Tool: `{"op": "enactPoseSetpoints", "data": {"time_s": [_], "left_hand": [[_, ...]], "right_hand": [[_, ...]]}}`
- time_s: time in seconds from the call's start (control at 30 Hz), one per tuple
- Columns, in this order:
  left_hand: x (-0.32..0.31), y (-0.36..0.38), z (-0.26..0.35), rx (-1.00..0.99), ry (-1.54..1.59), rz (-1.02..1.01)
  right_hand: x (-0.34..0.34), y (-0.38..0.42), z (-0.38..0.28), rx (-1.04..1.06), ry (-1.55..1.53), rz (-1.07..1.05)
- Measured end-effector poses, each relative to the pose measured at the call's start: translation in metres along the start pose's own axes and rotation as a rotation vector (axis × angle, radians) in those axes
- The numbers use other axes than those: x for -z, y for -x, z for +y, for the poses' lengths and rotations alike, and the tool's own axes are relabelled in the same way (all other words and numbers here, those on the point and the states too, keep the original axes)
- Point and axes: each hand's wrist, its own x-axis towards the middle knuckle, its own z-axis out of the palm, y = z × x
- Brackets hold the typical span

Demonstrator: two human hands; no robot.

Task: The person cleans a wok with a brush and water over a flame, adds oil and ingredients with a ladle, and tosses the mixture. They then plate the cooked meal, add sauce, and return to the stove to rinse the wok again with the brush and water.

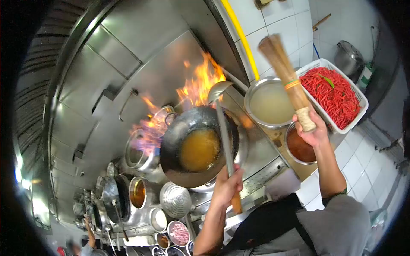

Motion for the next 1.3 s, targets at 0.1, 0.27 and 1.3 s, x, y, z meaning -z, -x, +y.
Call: {"op": "enactPoseSetpoints", "data": {"time_s": [0.1,0.27,1.3], "left_hand": [[-0.043,-0.054,-0.016,0.027,-0.126,-0.042],[-0.115,-0.124,-0.064,-0.002,-0.098,0.040],[0.088,-0.011,-0.107,-0.668,-1.054,0.704]], "right_hand": [[-0.045,0.006,-0.027,0.126,0.163,0.079],[-0.070,-0.011,-0.043,0.206,0.541,0.028],[-0.224,-0.161,0.210,-0.709,1.759,-1.436]]}}
